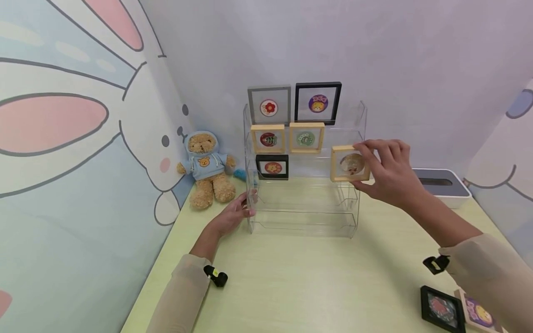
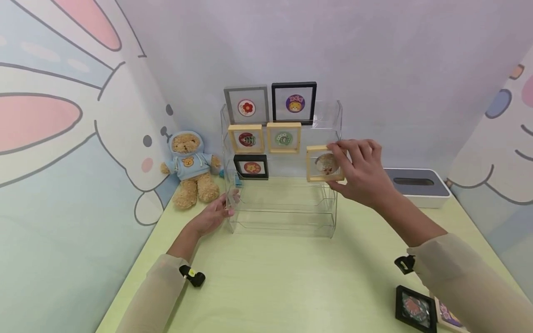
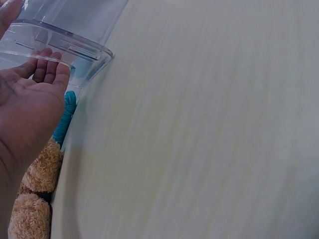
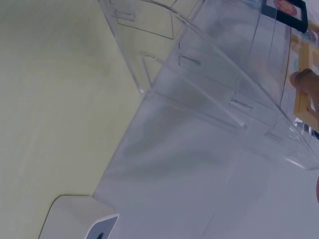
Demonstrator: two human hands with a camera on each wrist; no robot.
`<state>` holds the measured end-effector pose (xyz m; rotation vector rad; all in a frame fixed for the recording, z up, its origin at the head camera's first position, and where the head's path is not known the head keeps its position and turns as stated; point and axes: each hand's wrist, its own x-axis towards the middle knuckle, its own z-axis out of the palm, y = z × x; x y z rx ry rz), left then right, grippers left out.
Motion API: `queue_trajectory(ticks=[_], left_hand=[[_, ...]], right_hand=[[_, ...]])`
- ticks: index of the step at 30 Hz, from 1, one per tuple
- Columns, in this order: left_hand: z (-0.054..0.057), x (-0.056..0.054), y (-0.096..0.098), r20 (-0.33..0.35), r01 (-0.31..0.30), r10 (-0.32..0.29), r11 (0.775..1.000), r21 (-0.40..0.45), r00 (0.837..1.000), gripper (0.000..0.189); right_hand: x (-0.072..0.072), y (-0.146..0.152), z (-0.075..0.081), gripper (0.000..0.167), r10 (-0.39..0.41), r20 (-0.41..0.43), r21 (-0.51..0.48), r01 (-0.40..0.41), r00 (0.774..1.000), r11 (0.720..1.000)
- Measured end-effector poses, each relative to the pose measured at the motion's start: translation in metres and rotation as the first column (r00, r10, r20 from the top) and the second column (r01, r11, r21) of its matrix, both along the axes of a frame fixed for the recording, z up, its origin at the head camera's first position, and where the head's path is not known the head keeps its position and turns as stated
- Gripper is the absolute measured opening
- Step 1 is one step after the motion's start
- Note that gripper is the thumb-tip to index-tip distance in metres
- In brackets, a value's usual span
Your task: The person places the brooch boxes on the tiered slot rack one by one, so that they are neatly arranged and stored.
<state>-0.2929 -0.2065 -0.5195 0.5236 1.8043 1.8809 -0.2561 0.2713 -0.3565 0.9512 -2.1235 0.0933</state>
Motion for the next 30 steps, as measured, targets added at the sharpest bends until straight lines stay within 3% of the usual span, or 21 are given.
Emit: queue_trajectory(ticks=[14, 20, 30], left_hand=[[-0.001, 0.0, -0.001, 0.024, 0.003, -0.003, 1.0, 0.016, 1.0, 0.101], [-0.001, 0.001, -0.001, 0.014, -0.006, 0.005, 1.0, 0.013, 1.0, 0.098], [0.0, 0.002, 0.001, 0.018, 0.001, -0.001, 1.0, 0.02, 1.0, 0.099]], right_hand=[[-0.03, -0.05, -0.004, 0.114, 0.005, -0.128, 0.097, 0.007, 0.992, 0.995], [-0.038, -0.065, -0.009, 0.108, -0.023, -0.189, 0.163, 0.054, 0.982, 0.985], [-0.047, -0.079, -0.014, 0.111, -0.038, -0.163, 0.189, 0.069, 0.986, 0.979]])
